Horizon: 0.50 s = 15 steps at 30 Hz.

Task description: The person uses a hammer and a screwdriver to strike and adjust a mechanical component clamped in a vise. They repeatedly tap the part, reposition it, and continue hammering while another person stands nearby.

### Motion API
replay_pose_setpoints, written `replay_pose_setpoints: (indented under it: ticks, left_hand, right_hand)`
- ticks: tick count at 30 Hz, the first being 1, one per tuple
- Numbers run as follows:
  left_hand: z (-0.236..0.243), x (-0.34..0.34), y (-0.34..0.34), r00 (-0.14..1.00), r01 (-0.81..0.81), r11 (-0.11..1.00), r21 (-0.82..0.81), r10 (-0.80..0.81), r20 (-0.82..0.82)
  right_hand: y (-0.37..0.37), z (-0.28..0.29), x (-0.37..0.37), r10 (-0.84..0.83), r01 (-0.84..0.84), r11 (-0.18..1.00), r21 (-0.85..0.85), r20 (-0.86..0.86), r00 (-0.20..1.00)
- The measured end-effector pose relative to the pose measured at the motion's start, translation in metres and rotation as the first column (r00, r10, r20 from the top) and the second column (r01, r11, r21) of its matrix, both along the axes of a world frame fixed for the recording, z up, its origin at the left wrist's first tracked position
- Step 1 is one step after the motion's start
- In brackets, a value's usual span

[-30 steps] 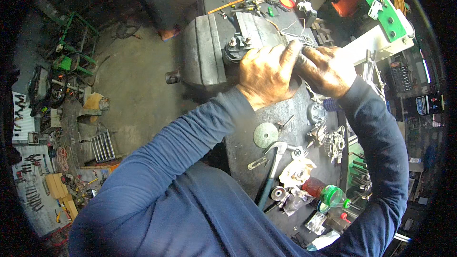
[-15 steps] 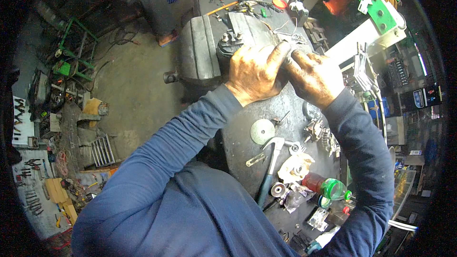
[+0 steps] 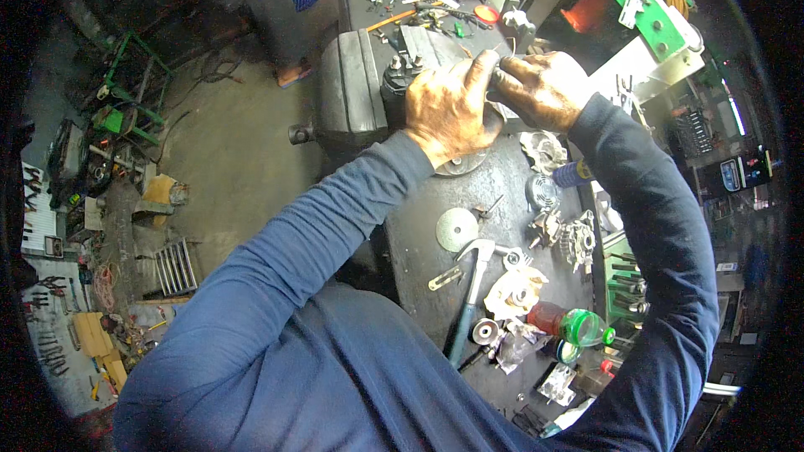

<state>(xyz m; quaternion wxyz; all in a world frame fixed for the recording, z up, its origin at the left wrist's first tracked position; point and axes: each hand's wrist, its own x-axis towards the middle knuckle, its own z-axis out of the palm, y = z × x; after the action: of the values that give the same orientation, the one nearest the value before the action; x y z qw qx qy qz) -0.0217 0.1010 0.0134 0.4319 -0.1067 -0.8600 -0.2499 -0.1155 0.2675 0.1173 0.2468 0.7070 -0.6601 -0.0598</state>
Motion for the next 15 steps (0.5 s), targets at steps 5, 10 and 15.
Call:
replay_pose_setpoints:
  ticks: [5,10,15]
  left_hand:
    - [0.003,0.003,-0.002,0.998,0.06,0.998,0.035,-0.061,0.029]
    - [0.006,0.009,-0.001,0.998,0.051,0.995,0.09,-0.054,0.036]
    - [0.003,0.007,0.003,0.998,0.034,0.994,0.106,-0.039,0.048]
  right_hand:
    - [0.002,0.001,0.018,-0.143,0.143,0.99,-0.002,0.005,0.99]
    - [-0.004,0.009,0.023,-0.135,0.137,0.99,0.031,-0.039,0.99]
    - [-0.008,0.012,0.004,-0.01,0.009,0.999,0.041,0.011,1.0]
